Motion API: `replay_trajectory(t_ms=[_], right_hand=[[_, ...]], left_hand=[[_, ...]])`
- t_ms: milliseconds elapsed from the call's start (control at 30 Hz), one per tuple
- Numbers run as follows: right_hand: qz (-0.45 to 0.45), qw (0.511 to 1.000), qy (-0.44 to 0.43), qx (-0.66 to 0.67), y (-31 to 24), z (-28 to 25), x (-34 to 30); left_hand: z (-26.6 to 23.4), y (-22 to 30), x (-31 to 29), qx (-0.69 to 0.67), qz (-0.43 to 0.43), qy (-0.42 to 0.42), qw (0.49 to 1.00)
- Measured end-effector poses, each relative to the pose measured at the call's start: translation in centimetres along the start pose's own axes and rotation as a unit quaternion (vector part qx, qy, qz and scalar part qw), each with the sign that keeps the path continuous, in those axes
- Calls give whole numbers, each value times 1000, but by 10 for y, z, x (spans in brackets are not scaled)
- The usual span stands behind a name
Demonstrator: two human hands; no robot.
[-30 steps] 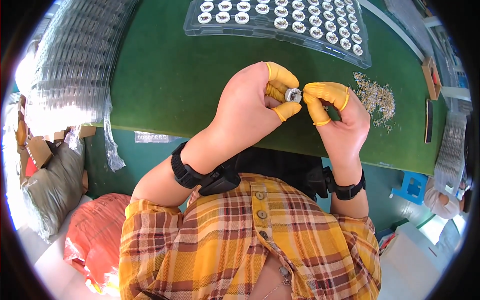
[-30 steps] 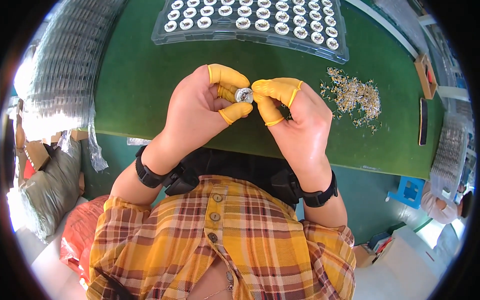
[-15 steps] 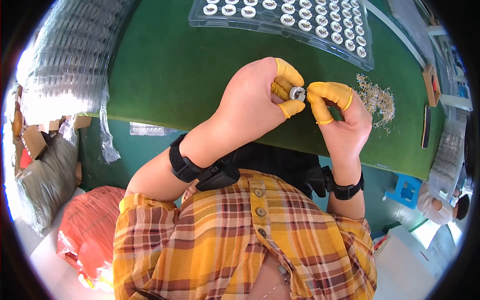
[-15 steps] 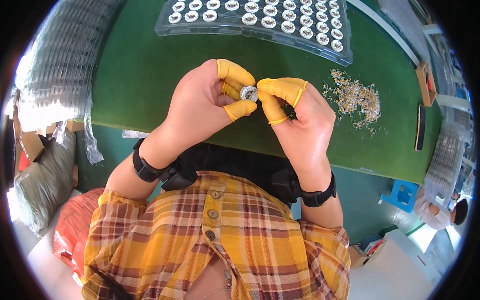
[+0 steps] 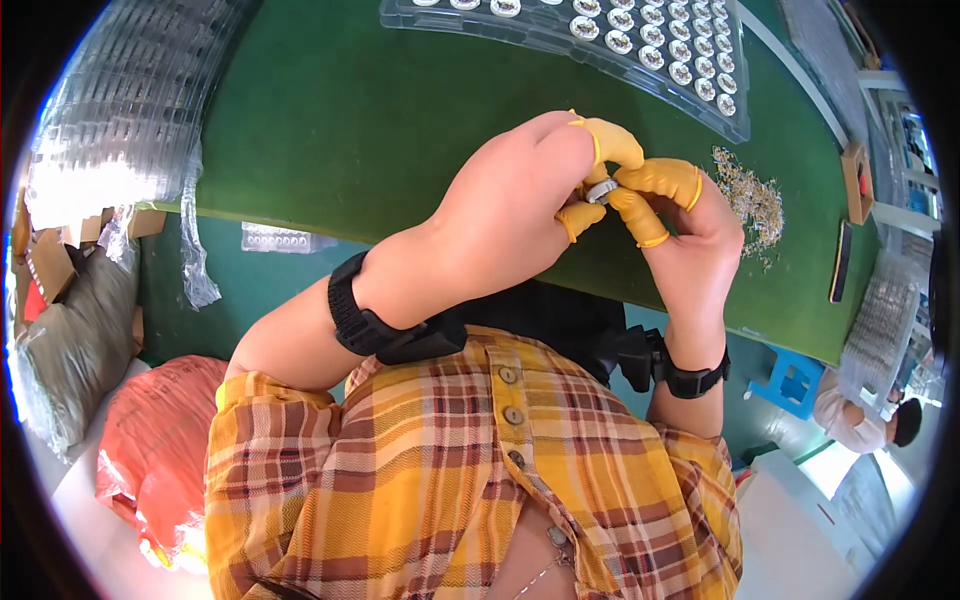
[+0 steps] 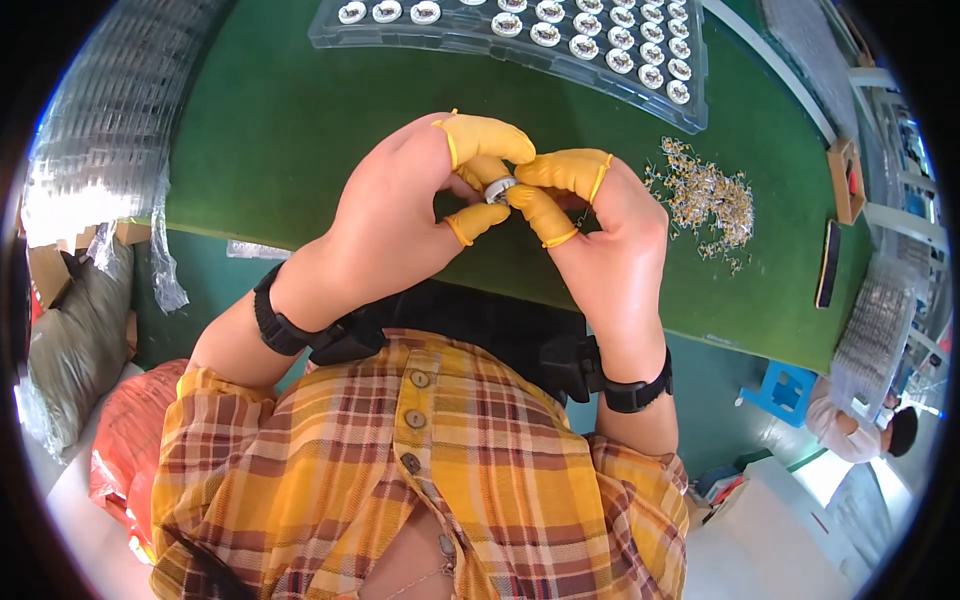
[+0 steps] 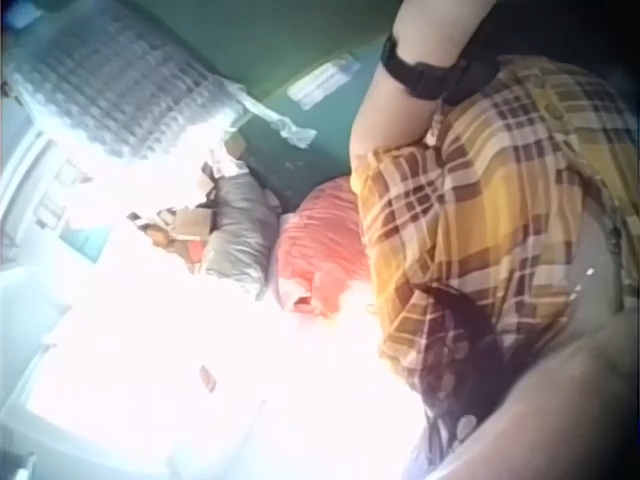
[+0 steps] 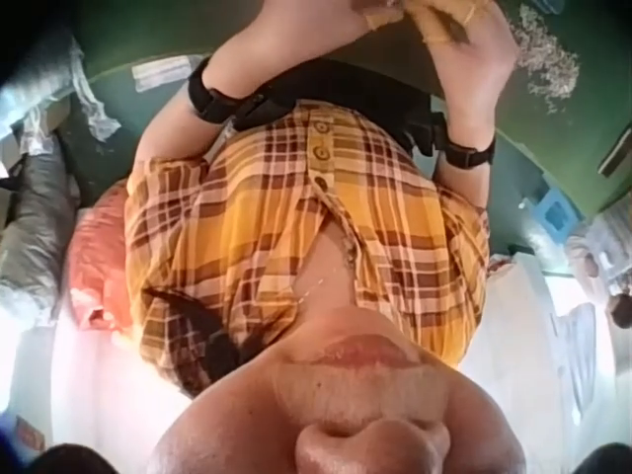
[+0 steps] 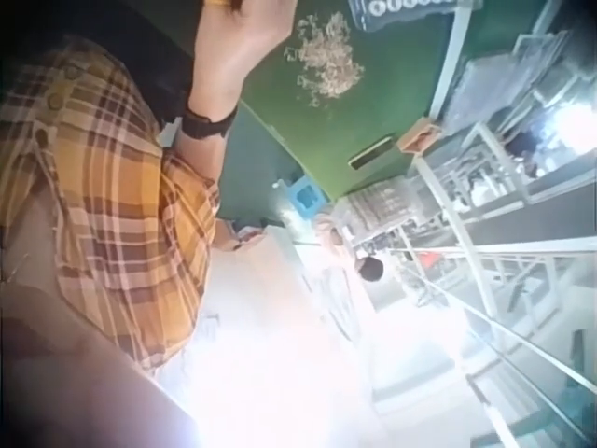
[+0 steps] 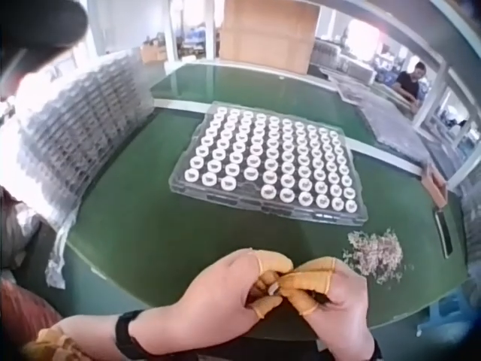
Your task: The person is inserting small gold-colored components into white circular plastic housings and placing them into a tray.
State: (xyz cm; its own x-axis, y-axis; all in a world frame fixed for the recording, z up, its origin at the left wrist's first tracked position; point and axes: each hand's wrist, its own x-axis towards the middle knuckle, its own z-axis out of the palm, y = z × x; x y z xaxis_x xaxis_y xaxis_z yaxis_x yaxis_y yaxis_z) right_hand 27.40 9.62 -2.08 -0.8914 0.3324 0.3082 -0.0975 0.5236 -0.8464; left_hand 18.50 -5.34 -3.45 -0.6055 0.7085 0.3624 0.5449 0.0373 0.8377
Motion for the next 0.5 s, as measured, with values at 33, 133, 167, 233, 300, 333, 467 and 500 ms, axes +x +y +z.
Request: replay_trajectory(t_ms=[33,133,167,233,300,333,467,500], right_hand=[[-3,1000,-1,-1,-1,-1,2],[-34,997,-53,-51,-8,-8,9],[-63,991,-79,-84,-10,-8,14],[-102,983,-101,-115,-14,-7,27],[-76,968,-162,-174,-22,-6,48],[-50,977,-138,-153,-13,-4,60],[-1,969,-124,-212,8,10,124],[3,956,-122,-265,13,16,137]], left_hand=[[-2,-1,0,0,2,3,1000],[-7,-1,1,-33,-13,-17,999],[-9,-1,1,-55,-38,-24,997],[-12,-2,0,-56,-55,-31,996],[-16,-4,-1,-27,-71,18,997],[-22,-4,2,-4,-80,27,996],[-51,-21,17,106,-22,99,989],[-60,-23,23,118,-18,90,989]])
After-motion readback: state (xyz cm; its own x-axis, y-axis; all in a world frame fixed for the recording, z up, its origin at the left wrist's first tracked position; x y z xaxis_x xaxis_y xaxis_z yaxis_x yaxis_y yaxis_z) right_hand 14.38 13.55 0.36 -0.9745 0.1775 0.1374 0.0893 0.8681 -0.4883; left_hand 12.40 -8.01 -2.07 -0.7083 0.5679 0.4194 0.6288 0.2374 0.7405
